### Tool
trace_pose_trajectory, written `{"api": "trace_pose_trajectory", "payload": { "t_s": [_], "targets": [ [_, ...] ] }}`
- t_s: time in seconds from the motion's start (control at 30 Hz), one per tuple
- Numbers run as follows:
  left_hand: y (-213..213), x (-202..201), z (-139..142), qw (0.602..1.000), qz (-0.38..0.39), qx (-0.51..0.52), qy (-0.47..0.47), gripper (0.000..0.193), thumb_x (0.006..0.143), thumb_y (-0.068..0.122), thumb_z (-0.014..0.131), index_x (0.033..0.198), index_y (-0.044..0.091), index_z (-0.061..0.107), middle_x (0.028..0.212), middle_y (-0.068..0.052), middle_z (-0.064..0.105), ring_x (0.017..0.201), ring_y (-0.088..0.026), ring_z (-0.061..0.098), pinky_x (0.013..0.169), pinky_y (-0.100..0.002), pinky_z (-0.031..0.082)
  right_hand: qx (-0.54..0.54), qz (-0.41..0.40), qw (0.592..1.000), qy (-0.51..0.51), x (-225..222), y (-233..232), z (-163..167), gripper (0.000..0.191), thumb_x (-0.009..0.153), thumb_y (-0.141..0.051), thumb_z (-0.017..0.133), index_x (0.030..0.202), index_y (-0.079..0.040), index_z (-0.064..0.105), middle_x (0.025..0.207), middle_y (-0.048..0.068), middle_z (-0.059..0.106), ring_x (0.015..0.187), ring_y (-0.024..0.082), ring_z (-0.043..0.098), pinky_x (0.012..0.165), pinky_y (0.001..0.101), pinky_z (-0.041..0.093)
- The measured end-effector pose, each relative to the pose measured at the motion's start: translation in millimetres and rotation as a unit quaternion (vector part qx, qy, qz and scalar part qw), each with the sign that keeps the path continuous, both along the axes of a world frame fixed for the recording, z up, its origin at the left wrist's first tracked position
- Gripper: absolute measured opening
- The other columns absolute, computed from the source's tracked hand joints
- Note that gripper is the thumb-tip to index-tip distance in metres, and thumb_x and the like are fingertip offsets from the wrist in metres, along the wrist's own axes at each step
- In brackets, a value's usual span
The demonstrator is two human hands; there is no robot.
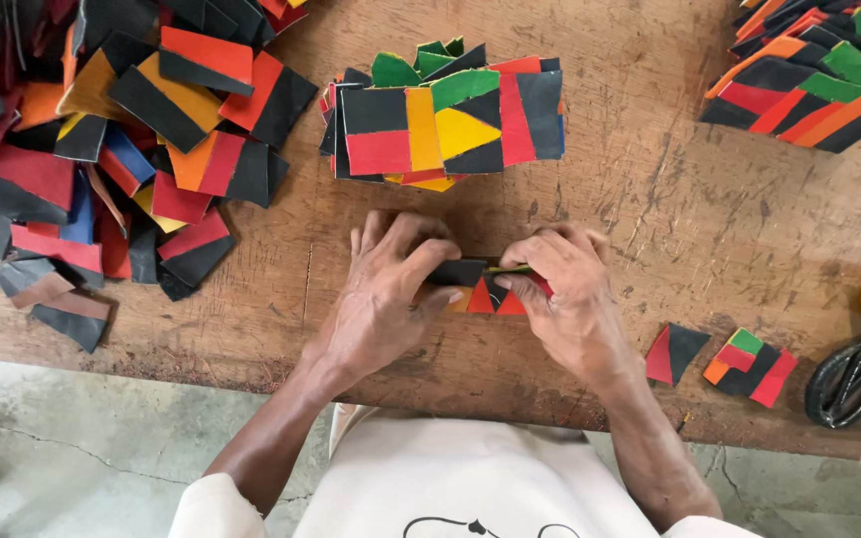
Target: The person joins small multicolored leather pieces edge to edge by hand, pressing each joined pair together and stacking the assembled patchwork sections on the workbench. They gather loose pieces from piles around the table and build up a large stack of finished patchwork panels.
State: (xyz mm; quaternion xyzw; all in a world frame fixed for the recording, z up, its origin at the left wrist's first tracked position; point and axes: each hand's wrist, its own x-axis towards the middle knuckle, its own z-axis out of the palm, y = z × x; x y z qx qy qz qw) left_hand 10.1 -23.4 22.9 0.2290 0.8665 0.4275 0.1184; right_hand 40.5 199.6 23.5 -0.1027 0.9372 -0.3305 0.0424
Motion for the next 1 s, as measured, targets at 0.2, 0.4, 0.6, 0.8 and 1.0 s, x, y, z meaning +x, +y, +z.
{"api": "trace_pose_trajectory", "payload": {
  "t_s": [0.2, 0.4, 0.6, 0.8, 1.0],
  "targets": [
    [4, -2, 9, 0.956, 0.034, 0.146, -0.252, 0.030, 0.081, 0.010, 0.082, 0.107, 0.009, 0.065, 0.097, 0.003, 0.074, 0.094, -0.006, 0.074, 0.078, -0.029, 0.061, -0.131, -0.059, 0.974, -0.173, -5, 9, 24, 0.029, 0.080, -0.016, 0.083, 0.104, -0.009, 0.068, 0.090, 0.003, 0.072, 0.079, 0.023, 0.067, 0.074, 0.0379, 0.054],
    [12, -2, 2, 0.909, 0.052, 0.276, -0.307, 0.034, 0.084, 0.007, 0.086, 0.105, 0.003, 0.059, 0.094, 0.000, 0.065, 0.090, -0.007, 0.061, 0.079, -0.026, 0.054, -0.091, 0.033, 0.981, -0.170, -12, 18, 43, 0.030, 0.079, -0.023, 0.083, 0.102, -0.007, 0.072, 0.089, 0.005, 0.074, 0.079, 0.024, 0.067, 0.074, 0.0377, 0.053],
    [12, 2, -12, 0.883, 0.050, 0.312, -0.346, 0.035, 0.083, 0.009, 0.086, 0.107, 0.005, 0.060, 0.099, 0.000, 0.064, 0.095, -0.006, 0.062, 0.084, -0.025, 0.061, -0.108, -0.002, 0.982, -0.155, -9, 18, 39, 0.022, 0.083, -0.024, 0.080, 0.099, -0.010, 0.076, 0.091, 0.004, 0.077, 0.081, 0.022, 0.069, 0.075, 0.0366, 0.053],
    [13, 0, -14, 0.872, 0.067, 0.311, -0.372, 0.036, 0.081, 0.007, 0.086, 0.107, 0.004, 0.061, 0.097, 0.001, 0.064, 0.093, -0.007, 0.062, 0.081, -0.026, 0.061, -0.099, -0.036, 0.978, -0.183, -6, 17, 35, 0.020, 0.082, -0.022, 0.080, 0.099, -0.012, 0.077, 0.086, 0.003, 0.075, 0.077, 0.022, 0.069, 0.070, 0.0359, 0.054],
    [20, 5, 5, 0.950, 0.038, 0.138, -0.277, 0.028, 0.084, 0.004, 0.081, 0.106, 0.004, 0.064, 0.089, -0.002, 0.076, 0.083, -0.006, 0.070, 0.076, -0.025, 0.059, -0.113, -0.001, 0.984, -0.140, 3, 19, 27, 0.014, 0.085, -0.020, 0.077, 0.096, -0.011, 0.074, 0.088, 0.004, 0.076, 0.082, 0.025, 0.067, 0.078, 0.0398, 0.051]
  ]
}}
